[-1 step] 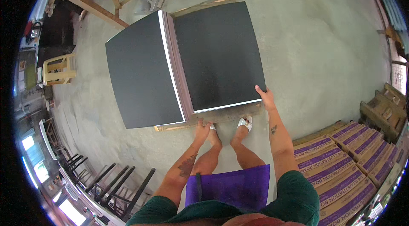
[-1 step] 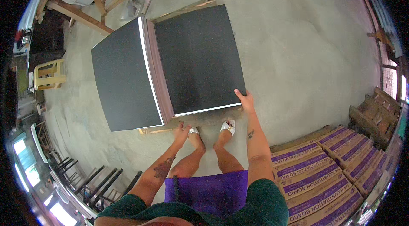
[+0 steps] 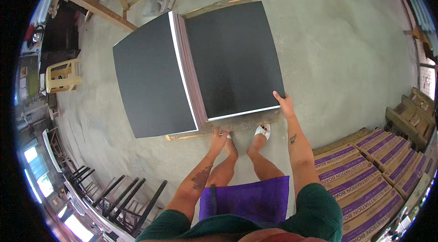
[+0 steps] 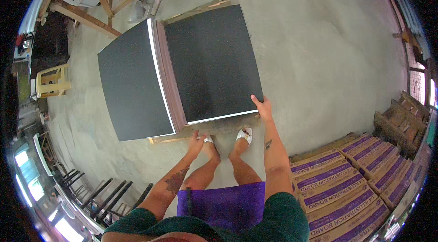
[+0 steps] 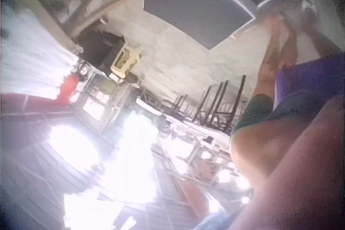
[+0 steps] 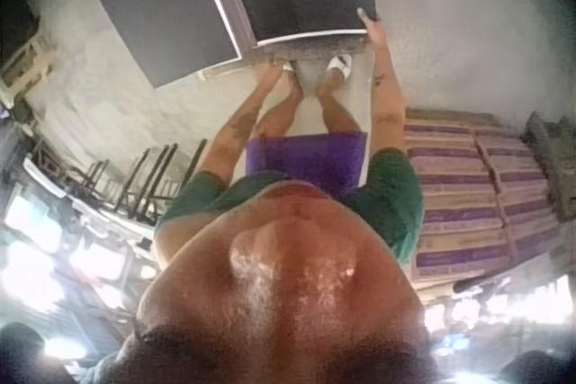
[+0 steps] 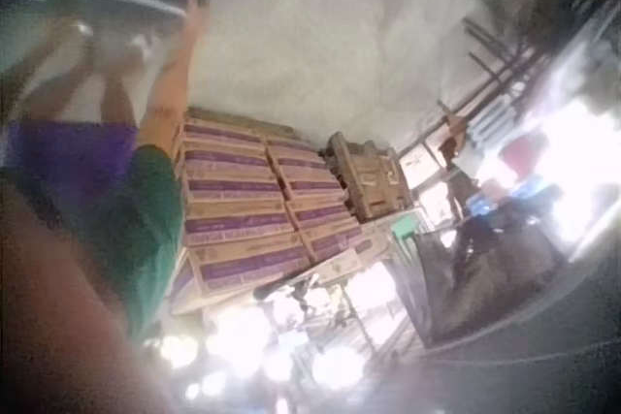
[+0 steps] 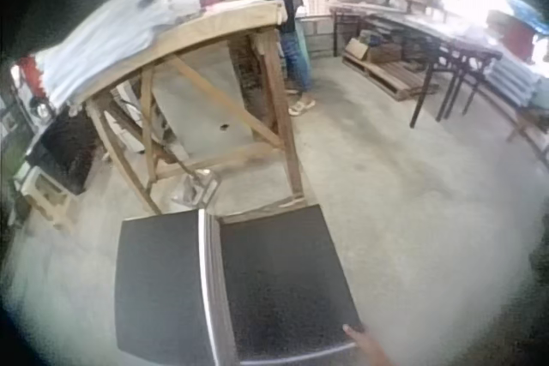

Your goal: The person picks up large black folders one at a time from different stacks around a workshop and organizes them by hand onto a table with a pink cloth.

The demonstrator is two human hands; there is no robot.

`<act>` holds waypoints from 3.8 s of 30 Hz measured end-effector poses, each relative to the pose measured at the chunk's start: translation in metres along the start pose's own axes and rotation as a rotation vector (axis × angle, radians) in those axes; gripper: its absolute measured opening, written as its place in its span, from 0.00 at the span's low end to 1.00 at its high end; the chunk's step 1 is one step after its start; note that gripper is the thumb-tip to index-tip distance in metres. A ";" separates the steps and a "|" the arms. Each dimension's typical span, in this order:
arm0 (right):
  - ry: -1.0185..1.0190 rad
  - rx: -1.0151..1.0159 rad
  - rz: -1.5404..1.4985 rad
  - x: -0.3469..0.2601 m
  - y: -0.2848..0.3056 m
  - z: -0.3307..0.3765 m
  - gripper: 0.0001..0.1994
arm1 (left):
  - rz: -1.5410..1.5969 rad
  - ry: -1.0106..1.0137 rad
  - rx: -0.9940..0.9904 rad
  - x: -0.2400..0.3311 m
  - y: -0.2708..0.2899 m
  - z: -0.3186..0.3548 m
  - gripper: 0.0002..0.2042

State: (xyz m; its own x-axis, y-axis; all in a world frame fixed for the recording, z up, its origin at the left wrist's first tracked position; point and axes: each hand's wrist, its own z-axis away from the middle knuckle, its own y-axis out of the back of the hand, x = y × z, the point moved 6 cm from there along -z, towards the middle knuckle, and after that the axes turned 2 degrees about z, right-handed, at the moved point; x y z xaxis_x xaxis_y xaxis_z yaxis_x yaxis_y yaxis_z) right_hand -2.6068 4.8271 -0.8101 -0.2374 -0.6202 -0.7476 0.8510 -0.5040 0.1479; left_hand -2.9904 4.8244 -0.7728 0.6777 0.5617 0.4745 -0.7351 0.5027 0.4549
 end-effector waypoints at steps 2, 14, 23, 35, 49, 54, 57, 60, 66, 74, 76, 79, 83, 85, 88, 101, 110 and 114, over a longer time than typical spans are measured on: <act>0.012 0.049 0.118 -0.016 0.004 0.013 0.34 | 0.003 -0.020 -0.021 0.006 -0.013 0.008 0.36; 0.049 -0.006 0.434 -0.076 0.011 0.069 0.41 | 1.050 0.529 -0.388 0.060 -0.089 0.016 0.49; -0.217 0.041 -0.314 -0.001 0.041 0.226 0.29 | 1.463 0.537 -0.170 0.078 -0.101 0.106 0.30; -0.614 -0.128 -0.857 0.104 0.108 0.182 0.51 | 0.447 0.260 -0.115 0.028 0.007 0.186 0.25; -0.356 -0.212 -1.136 0.018 -0.038 0.294 0.45 | -0.251 -0.363 0.176 0.264 0.200 0.306 0.29; -0.204 -0.553 -1.382 -0.065 -0.099 0.396 0.47 | -0.445 -0.403 0.192 0.285 0.306 0.466 0.34; -0.398 -0.625 -1.094 -0.081 -0.111 0.439 0.49 | -0.427 -0.556 0.301 0.278 0.367 0.594 0.29; -0.212 -0.826 -1.118 -0.155 -0.075 0.393 0.47 | -0.342 -0.672 0.511 0.271 0.414 0.722 0.27; 0.170 -1.656 -0.757 -0.306 -0.185 0.481 0.35 | -0.288 -0.475 0.701 0.166 0.426 0.894 0.25; -0.640 -1.783 -0.460 -0.056 -0.420 0.790 0.41 | -0.261 0.051 0.974 -0.029 0.440 1.050 0.25; -0.709 -1.857 -0.345 -0.037 -0.438 0.895 0.41 | -0.223 0.264 1.021 -0.081 0.453 1.103 0.26; -0.474 -1.751 -0.279 -0.023 -0.529 0.967 0.38 | -0.091 0.205 1.243 -0.174 0.476 1.168 0.33; -0.145 -1.843 -0.302 -0.068 -0.625 1.083 0.35 | 0.493 0.337 1.446 -0.347 0.471 1.223 0.37; 0.132 -1.845 -0.238 -0.096 -0.653 1.125 0.39 | 0.564 0.427 1.460 -0.434 0.469 1.217 0.36; 0.383 -1.888 -0.252 -0.122 -0.694 1.172 0.43 | 0.601 0.386 1.470 -0.553 0.494 1.176 0.36; 0.724 -1.967 0.176 -0.115 -0.775 1.221 0.61 | 1.516 -0.311 1.642 -0.742 0.533 1.010 0.42; 0.732 -1.832 0.223 -0.136 -0.778 1.242 0.51 | 1.373 -0.450 1.700 -0.779 0.548 1.055 0.44; 0.721 -1.794 0.220 -0.139 -0.773 1.232 0.48 | 0.813 -0.482 1.830 -0.675 0.669 1.157 0.58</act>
State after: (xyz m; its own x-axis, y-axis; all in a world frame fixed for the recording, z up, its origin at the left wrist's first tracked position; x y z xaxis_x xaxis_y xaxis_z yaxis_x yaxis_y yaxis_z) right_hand -3.8086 4.5620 -0.0225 -0.2680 -0.0184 -0.9633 0.3589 0.9259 -0.1175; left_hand -3.9204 4.0215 0.0831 0.4487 -0.0648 0.8913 -0.1458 -0.9893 0.0015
